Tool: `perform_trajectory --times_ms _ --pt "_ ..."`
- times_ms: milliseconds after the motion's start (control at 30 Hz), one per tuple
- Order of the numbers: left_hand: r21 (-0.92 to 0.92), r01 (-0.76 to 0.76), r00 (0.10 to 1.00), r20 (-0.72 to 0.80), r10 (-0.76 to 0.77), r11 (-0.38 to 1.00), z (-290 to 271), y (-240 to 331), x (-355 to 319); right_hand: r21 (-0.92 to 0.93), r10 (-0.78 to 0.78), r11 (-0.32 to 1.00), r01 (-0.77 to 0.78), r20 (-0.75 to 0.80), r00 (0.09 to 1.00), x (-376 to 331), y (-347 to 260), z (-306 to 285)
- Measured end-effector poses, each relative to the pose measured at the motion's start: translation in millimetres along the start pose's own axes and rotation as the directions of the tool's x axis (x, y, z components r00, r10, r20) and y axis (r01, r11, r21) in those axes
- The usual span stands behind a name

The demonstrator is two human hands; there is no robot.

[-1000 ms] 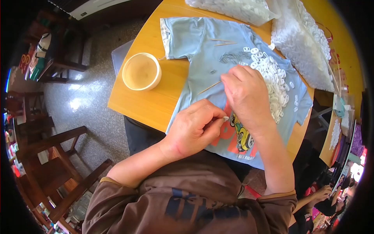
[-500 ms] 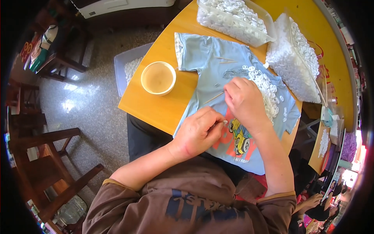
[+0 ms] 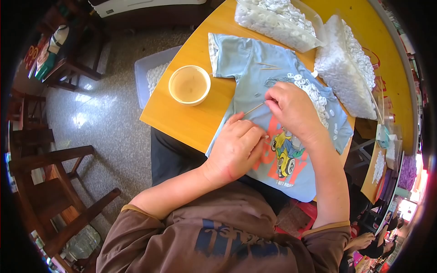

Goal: Using a thin wire tool to clear holes in small white plastic clips.

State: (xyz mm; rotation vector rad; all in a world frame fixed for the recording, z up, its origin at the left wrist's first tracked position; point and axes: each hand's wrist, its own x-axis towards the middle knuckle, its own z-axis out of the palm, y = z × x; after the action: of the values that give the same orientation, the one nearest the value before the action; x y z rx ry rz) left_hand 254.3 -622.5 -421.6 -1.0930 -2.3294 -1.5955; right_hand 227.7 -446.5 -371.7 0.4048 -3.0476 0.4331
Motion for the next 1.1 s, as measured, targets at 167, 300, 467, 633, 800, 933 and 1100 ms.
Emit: perform_trajectory --times_ms 167,300,467,633,800,933,1100 --pt "0.069 0.009 0.997 0.074 -0.014 0.998 -1 0 -1 0.092 0.025 0.995 -0.035 0.109 0.994 9 5 1" --pt "0.068 0.006 0.998 0.059 -0.010 0.998 0 0 -2 0.090 0.029 0.995 -0.043 0.145 0.989 11 6 1" --pt "0.108 0.009 1.000 0.004 -0.010 0.994 5 0 0 0.136 -0.004 0.991 -0.004 0.057 0.998 7 7 1" --pt "0.136 0.007 1.000 0.011 -0.008 0.991 4 -2 0 0.316 0.134 0.940 -0.128 0.003 0.991 -2 0 -4" --pt "0.135 0.021 1.000 0.016 -0.023 0.991 4 2 -1 0.614 0.297 0.754 -0.235 0.002 0.955 -30 -7 -3" --pt "0.027 -0.017 1.000 -0.001 0.017 0.999 -1 -1 -1 0.877 0.466 0.399 -0.269 0.059 0.883 -64 -24 -1" --pt "-0.545 0.386 0.922 0.196 -0.334 0.745 -13 17 -14 0.997 0.508 0.039 -0.072 0.043 0.860 -104 -48 6"
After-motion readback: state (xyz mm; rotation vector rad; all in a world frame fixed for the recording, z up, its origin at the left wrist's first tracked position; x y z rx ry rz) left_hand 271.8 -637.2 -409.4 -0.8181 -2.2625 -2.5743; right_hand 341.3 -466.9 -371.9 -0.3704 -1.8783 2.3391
